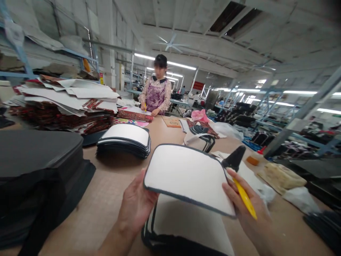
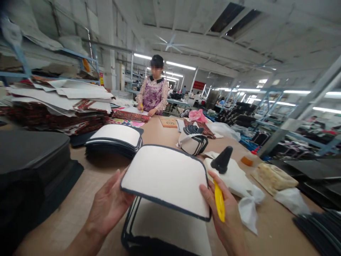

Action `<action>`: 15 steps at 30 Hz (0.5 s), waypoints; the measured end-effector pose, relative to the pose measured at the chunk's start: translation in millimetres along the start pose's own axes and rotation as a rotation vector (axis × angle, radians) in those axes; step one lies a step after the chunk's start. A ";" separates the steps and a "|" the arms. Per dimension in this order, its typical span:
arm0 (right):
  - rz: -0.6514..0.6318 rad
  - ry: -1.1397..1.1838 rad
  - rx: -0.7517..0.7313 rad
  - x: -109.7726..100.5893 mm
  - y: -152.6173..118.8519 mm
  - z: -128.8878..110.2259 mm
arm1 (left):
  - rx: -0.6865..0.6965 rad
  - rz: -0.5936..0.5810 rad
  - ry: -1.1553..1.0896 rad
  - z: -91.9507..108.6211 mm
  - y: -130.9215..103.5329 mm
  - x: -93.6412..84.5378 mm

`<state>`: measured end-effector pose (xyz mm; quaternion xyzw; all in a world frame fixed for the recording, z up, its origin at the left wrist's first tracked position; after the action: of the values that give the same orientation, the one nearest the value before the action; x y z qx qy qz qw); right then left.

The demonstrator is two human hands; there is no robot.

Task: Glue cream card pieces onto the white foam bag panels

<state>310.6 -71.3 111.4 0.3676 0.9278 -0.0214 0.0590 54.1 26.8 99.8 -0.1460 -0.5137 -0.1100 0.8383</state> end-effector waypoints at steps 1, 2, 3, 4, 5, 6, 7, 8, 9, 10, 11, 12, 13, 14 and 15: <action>0.025 -0.027 0.053 -12.5 -2.9 18.0 | -0.003 -0.002 0.072 -2.2 0.7 -10.7; 0.038 -0.039 0.101 -22.9 -5.2 37.1 | -0.020 -0.004 0.173 -4.9 1.7 -23.4; 0.024 -0.024 0.128 -29.9 -6.7 55.4 | -0.032 -0.004 0.297 -7.2 2.9 -37.3; 0.017 -0.015 0.129 -35.5 -7.1 71.9 | -0.028 -0.007 0.433 -8.2 4.2 -51.1; 0.013 -0.015 0.113 -39.3 -6.4 86.6 | -0.008 -0.015 0.575 -7.9 5.8 -63.6; 0.009 -0.033 0.087 -41.4 -5.0 99.1 | 0.030 -0.033 0.715 -6.4 7.4 -73.4; 0.006 -0.064 0.061 -42.0 -3.2 109.8 | 0.077 -0.057 0.852 -4.2 9.0 -80.4; 0.001 -0.099 0.042 -41.3 -1.0 118.9 | 0.123 -0.080 0.994 -1.6 10.2 -84.7; -0.003 -0.133 0.027 -40.1 1.1 126.1 | 0.173 -0.100 1.138 1.4 11.0 -86.5; 0.000 -0.159 0.014 -39.1 2.9 131.3 | 0.235 -0.114 1.274 4.9 11.2 -85.2; 0.010 -0.177 0.000 -38.6 4.4 134.6 | 0.315 -0.128 1.395 8.7 10.3 -80.4; 0.024 -0.194 -0.014 -38.6 5.5 136.2 | 0.404 -0.147 1.494 11.4 8.3 -72.6; 0.035 -0.210 -0.025 -38.7 6.1 136.7 | 0.484 -0.183 1.565 11.6 5.4 -62.4; 0.045 -0.219 -0.036 -39.0 6.4 136.3 | 0.539 -0.249 1.611 7.8 2.0 -50.8; 0.048 -0.225 -0.042 -39.0 6.3 135.4 | 0.560 -0.349 1.638 -0.1 -1.6 -38.7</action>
<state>355.8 -104.5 -18.0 0.3838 0.9065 -0.0414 0.1709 36.4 26.6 65.5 0.2702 0.2254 -0.1767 0.9192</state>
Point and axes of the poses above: each hand's wrist, its own y-axis towards the middle knuckle, its own x-axis out of the palm, z = x × y, the point moved 7 cm from there along y, towards the middle knuckle, and after that the axes turned 7 degrees about x, right-handed, at the moved point
